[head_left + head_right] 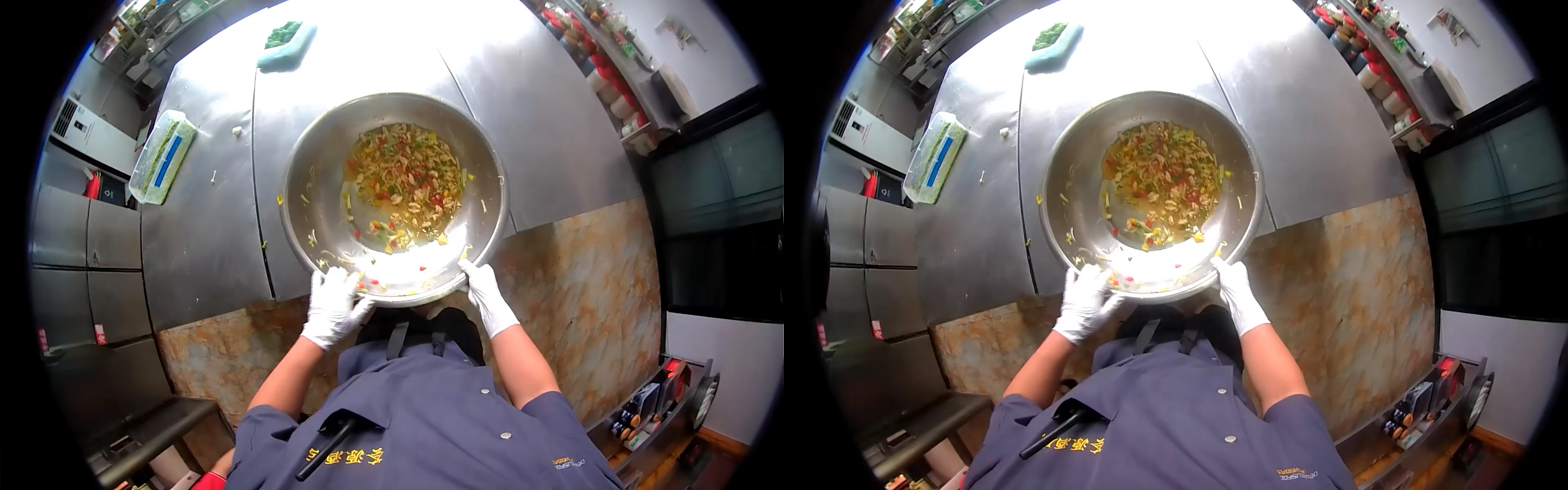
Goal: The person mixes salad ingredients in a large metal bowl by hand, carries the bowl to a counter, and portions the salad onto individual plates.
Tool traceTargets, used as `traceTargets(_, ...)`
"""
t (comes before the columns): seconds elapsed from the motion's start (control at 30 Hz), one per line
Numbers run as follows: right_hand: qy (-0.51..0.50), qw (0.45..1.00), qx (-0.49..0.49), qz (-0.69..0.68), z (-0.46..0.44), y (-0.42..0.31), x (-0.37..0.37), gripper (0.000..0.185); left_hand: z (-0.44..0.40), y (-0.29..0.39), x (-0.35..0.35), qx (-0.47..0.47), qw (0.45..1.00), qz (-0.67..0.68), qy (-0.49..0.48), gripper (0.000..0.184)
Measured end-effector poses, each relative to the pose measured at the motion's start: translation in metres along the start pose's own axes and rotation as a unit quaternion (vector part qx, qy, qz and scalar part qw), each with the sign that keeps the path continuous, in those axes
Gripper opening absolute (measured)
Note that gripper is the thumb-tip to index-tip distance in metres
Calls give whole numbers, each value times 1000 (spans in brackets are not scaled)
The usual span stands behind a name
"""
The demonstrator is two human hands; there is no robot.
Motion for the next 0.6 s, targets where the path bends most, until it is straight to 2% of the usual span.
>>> traceTargets(0.07,-11,997,8,-74,-3,46,-13,26,16,30,64,-7,998,-65,-23,56)
traceTargets(0.1,17,995,59,-76,23,42,-2,29,11,40,102,-20,998,3,-55,54)
traceTargets(0.13,-7,988,69,-139,9,59,0,28,-9,47,140,-29,993,69,-91,51)
traceTargets(0.2,-19,980,106,-167,3,88,-5,29,-33,88,171,-27,979,197,-34,45)
traceTargets(0.27,-80,971,131,-182,-20,119,-12,34,-67,114,222,4,960,271,-69,37)
traceTargets(0.3,-91,960,132,-231,-24,116,-13,36,-83,121,260,29,966,239,-89,36)
traceTargets(0.33,-102,946,131,-279,-32,108,-11,39,-98,128,258,48,965,240,-97,38)
traceTargets(0.4,-146,944,148,-256,-35,76,-11,45,-126,137,247,79,959,246,-118,45)
traceTargets(0.43,-164,940,162,-251,-24,62,-6,49,-127,139,257,244,951,152,-111,43)
traceTargets(0.47,-135,942,187,-242,-6,46,6,54,-123,122,239,205,962,140,-109,40)
traceTargets(0.5,-105,943,212,-235,-15,-26,1,56,-173,132,193,164,972,132,-105,37)
traceTargets(0.53,-76,946,224,-221,-23,-63,-5,58,-202,128,167,131,980,124,-87,35)
traceTargets(0.6,-43,962,229,-141,-18,-98,-6,61,-198,69,175,48,952,59,-297,42)
Point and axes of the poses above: each hand's wrist, its own z-axis away from the middle knuckle, its own x-axis out of the palm, y = z × x, the point moved 7 cm from there along -z, towards the middle knuckle, and after that the axes turned 4 degrees about -z, right-handed, at the moved point
